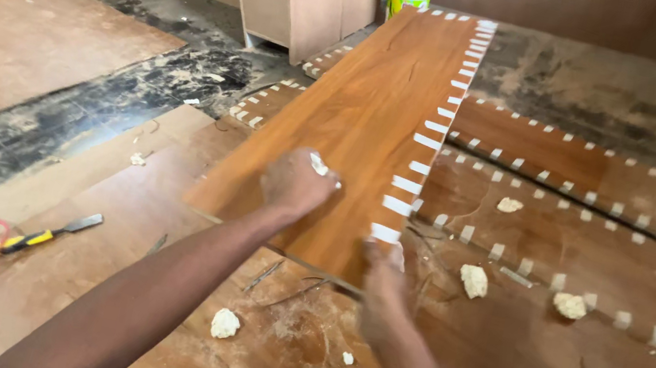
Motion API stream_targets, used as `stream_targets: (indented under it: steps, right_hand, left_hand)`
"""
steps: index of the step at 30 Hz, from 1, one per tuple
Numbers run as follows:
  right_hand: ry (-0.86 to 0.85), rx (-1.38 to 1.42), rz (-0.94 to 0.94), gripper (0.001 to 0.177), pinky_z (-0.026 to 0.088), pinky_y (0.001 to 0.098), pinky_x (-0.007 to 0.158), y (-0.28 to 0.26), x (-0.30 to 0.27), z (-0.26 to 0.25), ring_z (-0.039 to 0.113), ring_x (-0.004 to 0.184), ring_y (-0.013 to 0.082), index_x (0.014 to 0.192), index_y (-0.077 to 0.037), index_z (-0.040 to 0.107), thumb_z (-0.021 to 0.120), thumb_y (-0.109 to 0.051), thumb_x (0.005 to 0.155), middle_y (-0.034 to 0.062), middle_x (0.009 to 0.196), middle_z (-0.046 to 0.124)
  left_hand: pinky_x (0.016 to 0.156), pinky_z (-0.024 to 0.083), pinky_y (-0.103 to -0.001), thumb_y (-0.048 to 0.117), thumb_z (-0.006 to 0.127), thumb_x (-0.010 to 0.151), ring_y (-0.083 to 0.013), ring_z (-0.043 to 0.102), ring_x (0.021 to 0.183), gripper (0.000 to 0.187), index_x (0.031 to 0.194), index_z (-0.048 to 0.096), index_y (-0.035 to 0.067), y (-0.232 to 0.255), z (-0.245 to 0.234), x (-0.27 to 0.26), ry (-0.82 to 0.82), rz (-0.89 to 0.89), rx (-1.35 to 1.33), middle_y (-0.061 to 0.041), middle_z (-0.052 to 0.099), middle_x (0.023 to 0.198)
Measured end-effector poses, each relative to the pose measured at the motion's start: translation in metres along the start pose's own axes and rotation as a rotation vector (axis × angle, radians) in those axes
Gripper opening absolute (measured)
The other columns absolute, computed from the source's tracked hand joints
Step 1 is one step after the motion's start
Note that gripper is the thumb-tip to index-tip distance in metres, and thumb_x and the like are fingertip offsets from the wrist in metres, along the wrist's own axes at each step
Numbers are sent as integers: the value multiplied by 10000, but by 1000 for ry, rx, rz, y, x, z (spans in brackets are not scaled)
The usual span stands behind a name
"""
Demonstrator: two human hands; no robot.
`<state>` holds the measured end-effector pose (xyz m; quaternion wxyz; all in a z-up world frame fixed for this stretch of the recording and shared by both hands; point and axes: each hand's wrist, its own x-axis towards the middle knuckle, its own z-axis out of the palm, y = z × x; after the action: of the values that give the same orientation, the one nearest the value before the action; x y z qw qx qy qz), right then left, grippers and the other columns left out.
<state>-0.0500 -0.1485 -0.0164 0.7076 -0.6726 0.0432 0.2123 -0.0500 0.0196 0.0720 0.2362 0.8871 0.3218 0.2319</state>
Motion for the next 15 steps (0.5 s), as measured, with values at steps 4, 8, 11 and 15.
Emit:
stream_targets:
  steps: [4,8,11,15]
  right_hand:
    - [-314,136,136,352,547,426,605,9,-17,73,694,884,329,1259,-188,479,436,-427,1004,160,1223,692]
    - [-930,23,115,488,553,335,611,2,-13,95,675,819,206,1284,3,525,388,-407,1058,86,1040,656]
    - [-1046,-174,86,417,538,349,676,3,-11,84,659,823,194,1348,-75,426,446,-366,1051,56,1023,643]
    - [-1149,-282,-49,442,499,325,698,23,-1,25,661,842,143,1366,-144,450,564,-379,1010,41,1035,680]
  left_hand:
    - [846,562,-499,469,781,763,-368,717,977,409,976,756,121,2,-10,17,-72,150,161,-158,765,1015]
    - [837,519,-545,590,875,631,-358,676,1017,706,1127,697,122,23,9,20,-45,240,327,-166,715,1122]
    - [811,558,-504,578,906,595,-329,684,1022,818,1233,646,139,23,10,35,-131,312,636,-147,695,1146]
    - [826,585,-452,496,921,576,-311,710,1003,805,1304,649,283,4,5,62,-242,316,754,-98,716,1140]
